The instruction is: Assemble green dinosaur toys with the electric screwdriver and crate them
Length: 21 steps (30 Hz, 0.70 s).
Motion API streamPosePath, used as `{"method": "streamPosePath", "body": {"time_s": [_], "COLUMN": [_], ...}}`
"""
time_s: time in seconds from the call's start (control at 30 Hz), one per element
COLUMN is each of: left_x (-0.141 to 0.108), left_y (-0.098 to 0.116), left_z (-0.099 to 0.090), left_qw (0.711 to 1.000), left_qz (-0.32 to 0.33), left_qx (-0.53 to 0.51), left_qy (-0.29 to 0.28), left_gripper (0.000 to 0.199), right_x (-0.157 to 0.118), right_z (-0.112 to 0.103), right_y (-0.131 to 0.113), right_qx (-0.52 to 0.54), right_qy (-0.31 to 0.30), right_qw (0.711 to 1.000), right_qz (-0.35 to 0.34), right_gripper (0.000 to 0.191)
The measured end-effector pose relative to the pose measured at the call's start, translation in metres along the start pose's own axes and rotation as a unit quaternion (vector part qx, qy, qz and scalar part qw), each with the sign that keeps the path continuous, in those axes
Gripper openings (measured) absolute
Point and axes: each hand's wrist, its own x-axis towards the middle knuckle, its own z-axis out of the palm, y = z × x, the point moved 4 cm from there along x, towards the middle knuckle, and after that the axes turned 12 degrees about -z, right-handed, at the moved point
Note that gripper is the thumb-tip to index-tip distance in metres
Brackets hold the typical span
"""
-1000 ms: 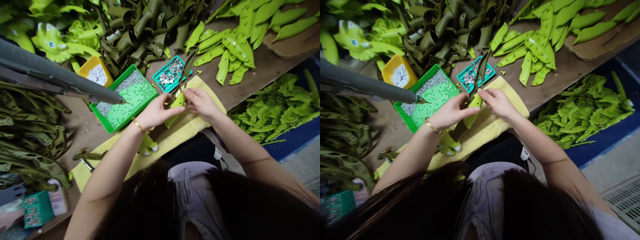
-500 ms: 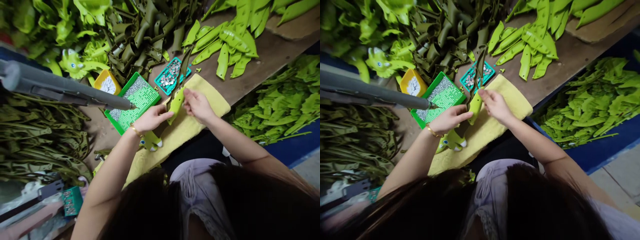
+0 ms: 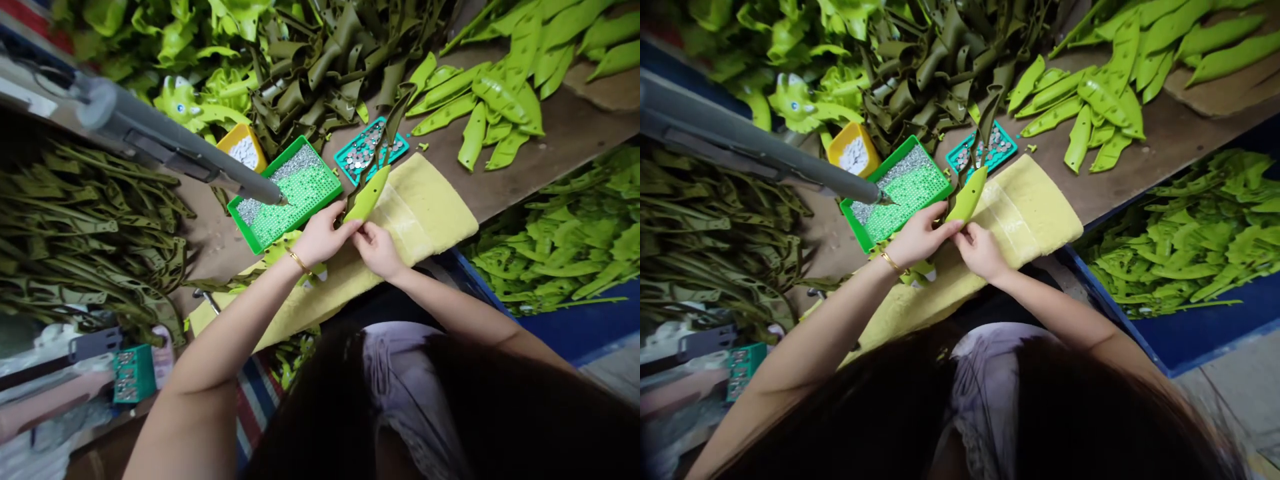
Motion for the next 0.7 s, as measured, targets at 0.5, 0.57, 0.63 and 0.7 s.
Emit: {"method": "streamPosePath", "body": {"time_s": [0.5, 0.57, 0.63, 0.7], "left_x": [-0.066, -0.075, -0.082, -0.088], "left_y": [-0.042, -0.052, -0.063, -0.074], "left_z": [0.03, 0.026, 0.021, 0.016], "left_qw": [0.965, 0.962, 0.959, 0.954], "left_qz": [0.001, 0.022, 0.031, 0.033], "left_qx": [0.234, 0.235, 0.237, 0.24], "left_qy": [0.123, 0.134, 0.152, 0.175], "left_gripper": [0.035, 0.036, 0.036, 0.036], "right_x": [0.128, 0.121, 0.116, 0.114], "right_z": [0.113, 0.118, 0.118, 0.118], "right_y": [-0.144, -0.137, -0.126, -0.113], "right_qx": [-0.062, -0.063, -0.066, -0.073], "right_qy": [-0.226, -0.217, -0.19, -0.145], "right_qw": [0.92, 0.931, 0.945, 0.957], "right_qz": [-0.313, -0.285, -0.258, -0.239], "right_gripper": [0.069, 0.064, 0.057, 0.054]}}
